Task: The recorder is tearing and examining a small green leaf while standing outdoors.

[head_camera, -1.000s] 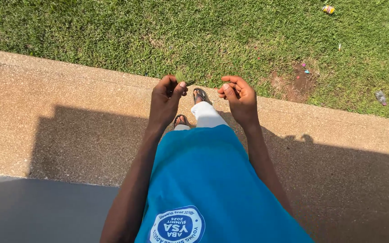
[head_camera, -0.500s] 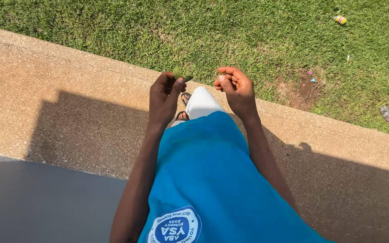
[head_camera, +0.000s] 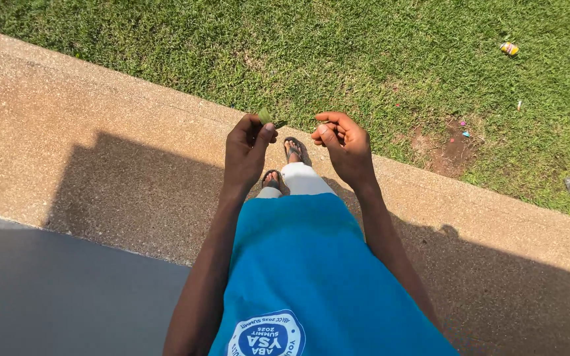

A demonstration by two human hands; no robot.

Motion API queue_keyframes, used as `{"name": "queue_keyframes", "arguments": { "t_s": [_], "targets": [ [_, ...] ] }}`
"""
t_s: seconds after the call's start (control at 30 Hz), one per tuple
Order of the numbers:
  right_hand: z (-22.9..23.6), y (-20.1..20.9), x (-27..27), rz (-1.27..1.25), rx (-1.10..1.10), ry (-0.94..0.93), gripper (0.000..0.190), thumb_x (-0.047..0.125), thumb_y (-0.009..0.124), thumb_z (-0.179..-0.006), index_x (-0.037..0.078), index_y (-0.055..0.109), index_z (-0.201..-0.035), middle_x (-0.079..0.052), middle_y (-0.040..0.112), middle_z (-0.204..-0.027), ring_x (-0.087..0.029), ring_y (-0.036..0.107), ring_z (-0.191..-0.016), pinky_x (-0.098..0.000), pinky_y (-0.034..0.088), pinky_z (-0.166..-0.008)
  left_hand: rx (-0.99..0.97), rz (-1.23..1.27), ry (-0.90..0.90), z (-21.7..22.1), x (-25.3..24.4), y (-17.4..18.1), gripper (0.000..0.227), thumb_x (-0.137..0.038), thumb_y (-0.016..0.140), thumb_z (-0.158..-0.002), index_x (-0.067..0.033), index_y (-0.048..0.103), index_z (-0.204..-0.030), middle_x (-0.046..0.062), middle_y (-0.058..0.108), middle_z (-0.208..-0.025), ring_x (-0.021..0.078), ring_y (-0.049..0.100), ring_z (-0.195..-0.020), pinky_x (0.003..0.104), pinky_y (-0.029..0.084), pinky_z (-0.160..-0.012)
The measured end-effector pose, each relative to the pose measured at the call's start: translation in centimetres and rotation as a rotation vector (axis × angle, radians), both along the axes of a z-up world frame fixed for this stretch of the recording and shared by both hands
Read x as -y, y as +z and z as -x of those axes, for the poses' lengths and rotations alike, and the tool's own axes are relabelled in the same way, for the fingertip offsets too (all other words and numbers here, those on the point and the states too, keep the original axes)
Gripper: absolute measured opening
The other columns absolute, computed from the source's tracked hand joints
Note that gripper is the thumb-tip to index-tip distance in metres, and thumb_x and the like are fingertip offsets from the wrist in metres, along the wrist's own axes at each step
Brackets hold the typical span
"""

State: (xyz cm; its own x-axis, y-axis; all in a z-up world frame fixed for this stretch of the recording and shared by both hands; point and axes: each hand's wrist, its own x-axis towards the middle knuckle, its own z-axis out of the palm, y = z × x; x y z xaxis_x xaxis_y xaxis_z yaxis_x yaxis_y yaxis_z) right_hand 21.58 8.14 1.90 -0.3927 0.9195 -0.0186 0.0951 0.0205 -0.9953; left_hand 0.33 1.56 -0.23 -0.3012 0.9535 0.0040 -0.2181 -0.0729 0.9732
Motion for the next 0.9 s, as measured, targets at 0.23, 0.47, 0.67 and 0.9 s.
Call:
{"name": "queue_keyframes", "arguments": {
  "t_s": [0.23, 0.47, 0.67, 0.9],
  "targets": [
    [-4.6, -1.9, 3.3, 0.026, 0.025, -0.153, 0.029, 0.014, 0.060, -0.107, -0.002, 0.062, -0.130, -0.010, 0.073, -0.100, -0.013, 0.072, -0.094, -0.0292, 0.062, -0.086, -0.033, 0.076, -0.173, -1.8, -0.4, -1.6, 0.015, -0.018, 0.065, -0.105, -0.0025, 0.064, -0.106, 0.003, 0.069, -0.091, 0.0098, 0.065, -0.088, 0.028, 0.055, -0.082],
    [-7.6, 0.0, 3.1, -0.048, 0.065, -0.249, 0.027, 0.013, 0.059, -0.107, -0.003, 0.062, -0.129, -0.010, 0.074, -0.101, -0.013, 0.072, -0.091, -0.0293, 0.063, -0.083, -0.088, 0.079, -0.255, -4.8, -2.8, -0.7, 0.014, -0.016, 0.064, -0.107, -0.0027, 0.063, -0.104, 0.004, 0.070, -0.091, 0.0109, 0.066, -0.087, 0.028, 0.055, -0.081],
    [-8.9, 0.3, 1.1, 0.012, 0.004, -0.204, 0.029, 0.015, 0.060, -0.106, -0.003, 0.061, -0.129, -0.010, 0.073, -0.102, -0.012, 0.070, -0.091, -0.0289, 0.061, -0.084, -0.042, 0.050, -0.293, -7.8, -4.5, 0.9, 0.012, -0.014, 0.064, -0.105, -0.0018, 0.061, -0.105, 0.004, 0.071, -0.092, 0.0112, 0.068, -0.087, 0.029, 0.057, -0.081],
    [-11.8, -0.1, -1.6, -0.019, -0.008, -0.105, 0.027, 0.014, 0.059, -0.107, -0.001, 0.062, -0.129, -0.009, 0.073, -0.100, -0.012, 0.070, -0.092, -0.0285, 0.060, -0.085, -0.051, 0.056, -0.173, -9.6, -4.5, 0.6, 0.010, -0.013, 0.063, -0.105, -0.0023, 0.062, -0.106, 0.004, 0.071, -0.093, 0.0101, 0.067, -0.086, 0.028, 0.056, -0.080]
  ]
}}
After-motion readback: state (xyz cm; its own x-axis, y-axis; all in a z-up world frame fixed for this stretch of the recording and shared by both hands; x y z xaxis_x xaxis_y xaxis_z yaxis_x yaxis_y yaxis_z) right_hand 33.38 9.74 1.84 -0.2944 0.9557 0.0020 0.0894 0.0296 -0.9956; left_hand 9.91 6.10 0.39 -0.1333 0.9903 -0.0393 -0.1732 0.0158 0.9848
